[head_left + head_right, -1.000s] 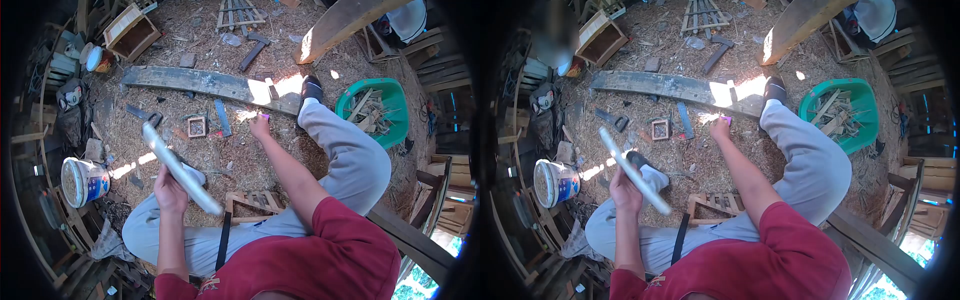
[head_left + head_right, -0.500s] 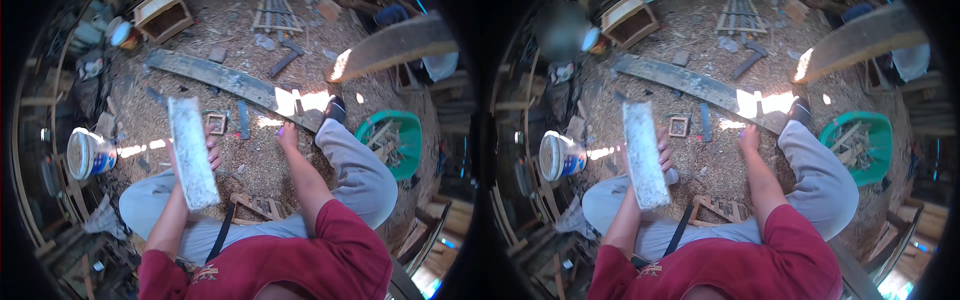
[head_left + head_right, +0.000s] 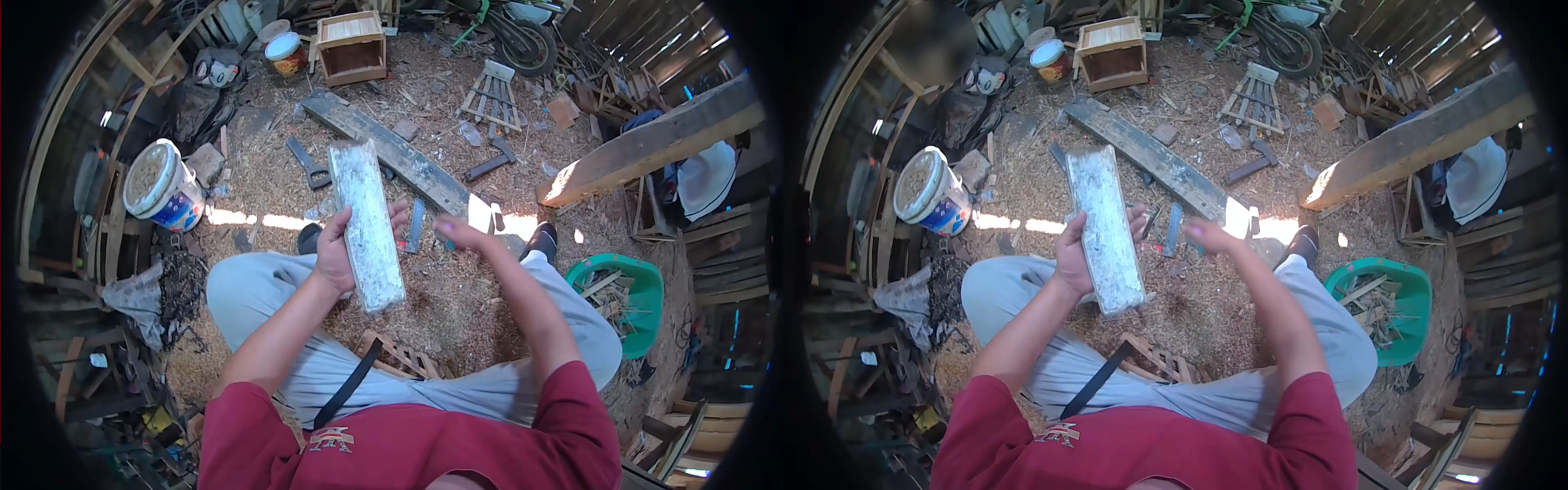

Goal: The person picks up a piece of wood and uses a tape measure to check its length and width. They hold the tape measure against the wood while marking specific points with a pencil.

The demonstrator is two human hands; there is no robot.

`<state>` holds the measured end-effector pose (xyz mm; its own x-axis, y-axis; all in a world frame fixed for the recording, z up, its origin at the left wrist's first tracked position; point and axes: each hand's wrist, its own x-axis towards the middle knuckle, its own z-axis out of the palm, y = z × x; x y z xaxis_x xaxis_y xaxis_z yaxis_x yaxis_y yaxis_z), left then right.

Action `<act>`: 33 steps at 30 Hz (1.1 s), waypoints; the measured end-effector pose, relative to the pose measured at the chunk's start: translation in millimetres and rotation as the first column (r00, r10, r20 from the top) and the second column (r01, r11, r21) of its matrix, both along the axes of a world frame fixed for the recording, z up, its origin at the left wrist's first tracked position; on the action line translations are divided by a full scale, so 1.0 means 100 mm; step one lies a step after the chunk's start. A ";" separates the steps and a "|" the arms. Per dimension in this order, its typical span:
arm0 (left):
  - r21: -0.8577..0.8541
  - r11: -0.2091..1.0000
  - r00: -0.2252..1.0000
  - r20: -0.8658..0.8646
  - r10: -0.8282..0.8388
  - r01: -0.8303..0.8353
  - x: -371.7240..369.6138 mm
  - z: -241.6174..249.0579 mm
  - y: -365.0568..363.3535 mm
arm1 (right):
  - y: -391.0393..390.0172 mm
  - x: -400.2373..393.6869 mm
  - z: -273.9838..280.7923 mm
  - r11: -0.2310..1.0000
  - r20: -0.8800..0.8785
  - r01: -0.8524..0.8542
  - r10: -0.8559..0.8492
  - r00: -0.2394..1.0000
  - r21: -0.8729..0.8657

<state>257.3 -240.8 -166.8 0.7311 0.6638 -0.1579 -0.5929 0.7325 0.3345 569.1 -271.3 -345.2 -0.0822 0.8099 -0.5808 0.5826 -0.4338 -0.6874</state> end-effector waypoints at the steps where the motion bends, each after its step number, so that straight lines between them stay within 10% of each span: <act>1: -0.007 1.000 0.999 0.047 -0.004 0.004 -0.02 0.03 -0.02 | 0.08 0.09 0.26 0.995 -0.061 0.006 0.000 0.998 0.098; 6: -0.087 0.996 0.974 0.228 0.006 0.015 -0.06 0.47 -0.15 | 0.08 0.14 2.41 0.961 -0.307 0.201 -0.137 0.942 0.188; 10: -0.091 0.992 0.925 0.377 -0.045 0.086 0.09 1.00 -0.12 | -0.24 0.15 3.22 0.842 -0.870 0.527 -0.172 0.461 0.113; 16: 0.138 0.982 0.894 0.411 -0.176 0.130 0.39 1.46 0.28 | -0.58 0.05 3.68 0.833 -0.997 0.549 -0.079 0.000 -0.066; 19: 0.420 0.905 0.978 0.144 -0.148 0.075 0.56 1.33 0.52 | -0.58 0.01 3.48 0.789 -0.959 0.545 -0.226 -0.173 -0.284; 23: 0.350 0.932 0.934 -0.293 0.206 -0.096 0.80 0.86 0.73 | -0.52 0.12 3.26 0.779 -0.912 0.513 -0.181 -0.367 -0.361; 33: -0.190 0.965 0.827 -0.560 0.044 -0.180 0.76 0.64 1.02 | -0.42 0.69 3.52 0.851 -0.957 0.515 0.221 -0.186 0.096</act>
